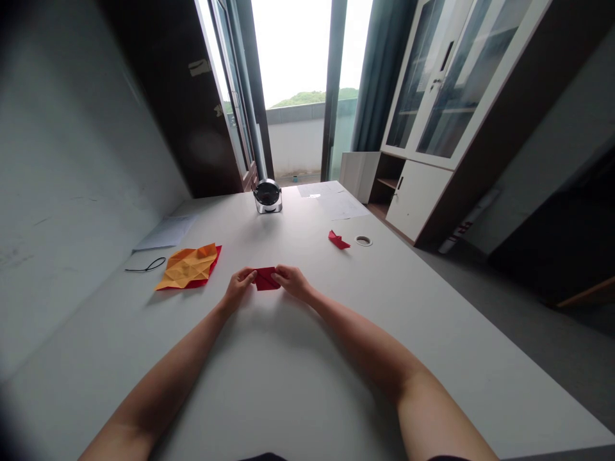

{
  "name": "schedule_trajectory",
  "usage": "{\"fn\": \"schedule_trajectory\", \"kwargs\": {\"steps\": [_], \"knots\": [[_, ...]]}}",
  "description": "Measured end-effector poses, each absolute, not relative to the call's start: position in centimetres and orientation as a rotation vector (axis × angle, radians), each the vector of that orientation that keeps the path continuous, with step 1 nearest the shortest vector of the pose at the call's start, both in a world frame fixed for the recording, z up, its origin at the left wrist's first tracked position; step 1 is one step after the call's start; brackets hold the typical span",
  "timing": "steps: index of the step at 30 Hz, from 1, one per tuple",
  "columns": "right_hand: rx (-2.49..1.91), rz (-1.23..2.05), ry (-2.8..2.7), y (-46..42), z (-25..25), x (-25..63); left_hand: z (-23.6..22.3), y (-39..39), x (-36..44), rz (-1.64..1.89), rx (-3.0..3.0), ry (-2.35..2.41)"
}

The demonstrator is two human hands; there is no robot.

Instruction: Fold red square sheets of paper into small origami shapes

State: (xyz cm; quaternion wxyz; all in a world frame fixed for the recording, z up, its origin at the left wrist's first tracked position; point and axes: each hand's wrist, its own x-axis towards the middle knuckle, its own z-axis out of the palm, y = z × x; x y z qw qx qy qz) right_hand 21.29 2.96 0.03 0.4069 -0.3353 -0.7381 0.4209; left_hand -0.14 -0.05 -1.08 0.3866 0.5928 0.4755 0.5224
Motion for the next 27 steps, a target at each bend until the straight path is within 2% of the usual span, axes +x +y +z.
{"fn": "schedule_trajectory", "kwargs": {"steps": [10,27], "knots": [[-0.656,1.355,-1.639,3.16,0.17,21.3,-1.37,0.1,0.02,1.34,1.34,1.186],[-0.607,1.104,-2.008,2.26,0.5,21.36,-1.14,-0.08,0.21,1.253,1.42,1.214]]}}
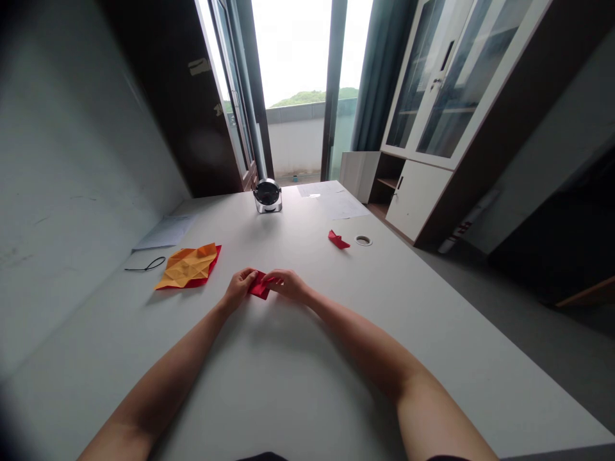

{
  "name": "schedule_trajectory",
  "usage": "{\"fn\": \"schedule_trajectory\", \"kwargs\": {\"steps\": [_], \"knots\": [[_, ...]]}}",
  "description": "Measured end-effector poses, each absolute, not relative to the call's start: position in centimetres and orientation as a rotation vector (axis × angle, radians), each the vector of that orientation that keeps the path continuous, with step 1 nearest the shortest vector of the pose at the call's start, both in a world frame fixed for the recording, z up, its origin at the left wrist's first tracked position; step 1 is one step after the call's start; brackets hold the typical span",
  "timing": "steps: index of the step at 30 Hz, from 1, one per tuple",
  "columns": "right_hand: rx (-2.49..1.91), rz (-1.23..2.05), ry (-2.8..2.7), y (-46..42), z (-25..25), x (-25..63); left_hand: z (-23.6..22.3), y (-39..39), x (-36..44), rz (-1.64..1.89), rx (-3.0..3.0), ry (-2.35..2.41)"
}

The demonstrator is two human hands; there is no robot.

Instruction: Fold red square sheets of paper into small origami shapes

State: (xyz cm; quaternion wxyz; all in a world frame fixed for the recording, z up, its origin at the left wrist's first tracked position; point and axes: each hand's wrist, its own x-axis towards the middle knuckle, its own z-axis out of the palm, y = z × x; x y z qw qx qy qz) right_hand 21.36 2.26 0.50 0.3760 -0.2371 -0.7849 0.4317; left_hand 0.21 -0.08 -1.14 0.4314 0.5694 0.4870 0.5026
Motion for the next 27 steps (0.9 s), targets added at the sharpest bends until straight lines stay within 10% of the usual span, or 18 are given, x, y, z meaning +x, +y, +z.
{"fn": "schedule_trajectory", "kwargs": {"steps": [27], "knots": [[-0.768,1.284,-1.742,4.2,-1.0,21.3,-0.1,-1.7,1.1,1.105,1.952,1.508]]}}
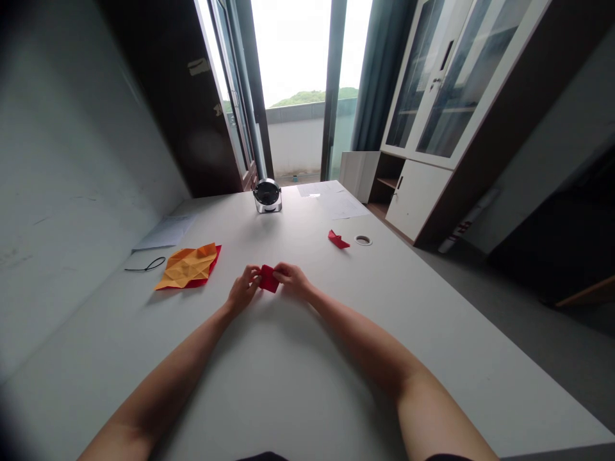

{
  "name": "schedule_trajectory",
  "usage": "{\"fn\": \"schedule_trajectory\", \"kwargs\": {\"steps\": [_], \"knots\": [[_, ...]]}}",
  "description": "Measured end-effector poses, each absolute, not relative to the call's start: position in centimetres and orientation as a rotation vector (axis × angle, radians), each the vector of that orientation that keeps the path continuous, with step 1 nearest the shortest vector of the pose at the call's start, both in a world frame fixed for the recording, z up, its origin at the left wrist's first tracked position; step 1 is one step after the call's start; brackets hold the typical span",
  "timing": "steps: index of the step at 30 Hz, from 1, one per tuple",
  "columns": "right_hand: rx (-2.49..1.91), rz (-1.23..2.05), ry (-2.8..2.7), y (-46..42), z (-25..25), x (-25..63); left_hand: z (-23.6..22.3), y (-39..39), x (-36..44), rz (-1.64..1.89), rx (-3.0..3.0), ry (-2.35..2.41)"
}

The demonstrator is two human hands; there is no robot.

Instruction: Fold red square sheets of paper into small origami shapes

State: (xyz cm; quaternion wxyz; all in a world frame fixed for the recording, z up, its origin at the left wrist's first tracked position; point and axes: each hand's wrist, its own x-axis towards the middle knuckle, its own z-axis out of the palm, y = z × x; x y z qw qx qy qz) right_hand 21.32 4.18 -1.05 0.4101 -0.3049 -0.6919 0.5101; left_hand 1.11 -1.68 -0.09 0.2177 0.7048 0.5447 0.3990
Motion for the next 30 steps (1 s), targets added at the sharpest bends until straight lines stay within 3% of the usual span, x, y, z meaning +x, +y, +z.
{"fn": "schedule_trajectory", "kwargs": {"steps": [6,14,30], "knots": [[-0.774,1.268,-1.77,4.1,-1.4,21.2,-0.3,-1.4,0.9,1.118,1.892,1.503],[-0.892,1.014,-1.978,3.2,-1.0,21.2,-0.5,-1.3,0.7,1.042,1.968,1.53],[-0.926,1.031,-1.933,3.8,-1.0,21.3,0.3,-1.6,0.8,1.181,1.892,1.534]]}}
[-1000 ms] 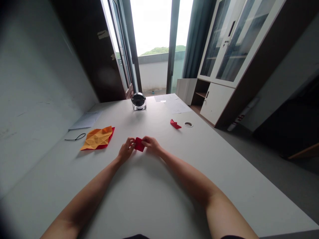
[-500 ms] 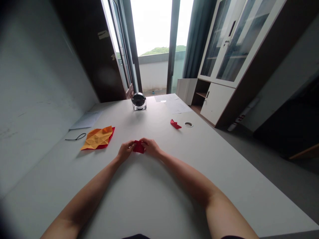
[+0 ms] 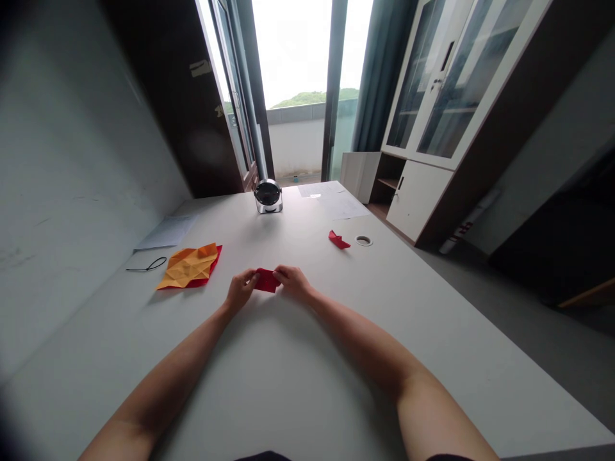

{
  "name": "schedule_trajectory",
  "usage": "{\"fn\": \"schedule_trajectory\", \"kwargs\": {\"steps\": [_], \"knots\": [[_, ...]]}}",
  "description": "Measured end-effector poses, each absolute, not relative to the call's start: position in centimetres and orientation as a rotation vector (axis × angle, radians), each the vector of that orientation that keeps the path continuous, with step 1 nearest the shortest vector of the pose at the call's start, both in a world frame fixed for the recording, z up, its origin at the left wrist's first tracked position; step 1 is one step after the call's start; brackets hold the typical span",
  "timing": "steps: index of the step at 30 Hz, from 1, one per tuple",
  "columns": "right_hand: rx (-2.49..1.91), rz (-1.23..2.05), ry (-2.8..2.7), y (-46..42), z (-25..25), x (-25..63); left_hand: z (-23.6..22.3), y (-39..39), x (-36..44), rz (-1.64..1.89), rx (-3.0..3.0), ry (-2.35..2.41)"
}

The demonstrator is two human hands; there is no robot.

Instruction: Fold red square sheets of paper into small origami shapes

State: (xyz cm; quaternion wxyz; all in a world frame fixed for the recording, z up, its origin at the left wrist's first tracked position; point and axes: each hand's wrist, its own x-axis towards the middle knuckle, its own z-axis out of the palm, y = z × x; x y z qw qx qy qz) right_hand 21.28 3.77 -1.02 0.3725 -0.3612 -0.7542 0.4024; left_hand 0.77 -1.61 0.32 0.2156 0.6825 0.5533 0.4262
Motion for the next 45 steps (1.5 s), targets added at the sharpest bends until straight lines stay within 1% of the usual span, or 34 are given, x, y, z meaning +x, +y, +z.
{"fn": "schedule_trajectory", "kwargs": {"steps": [7,20,32,45], "knots": [[-0.952,0.967,-2.026,3.4,-0.9,21.3,1.0,-1.9,0.7,1.248,1.866,1.615],[-0.945,0.968,-2.026,3.3,-0.7,21.4,0.5,-1.7,0.7,1.29,1.771,1.524],[-0.983,0.902,-2.059,3.6,-1.2,21.5,0.3,-1.7,0.7,1.196,1.915,1.626],[-0.973,0.926,-2.017,3.5,-1.1,21.6,0.1,-1.6,0.8,1.107,1.948,1.572]]}}
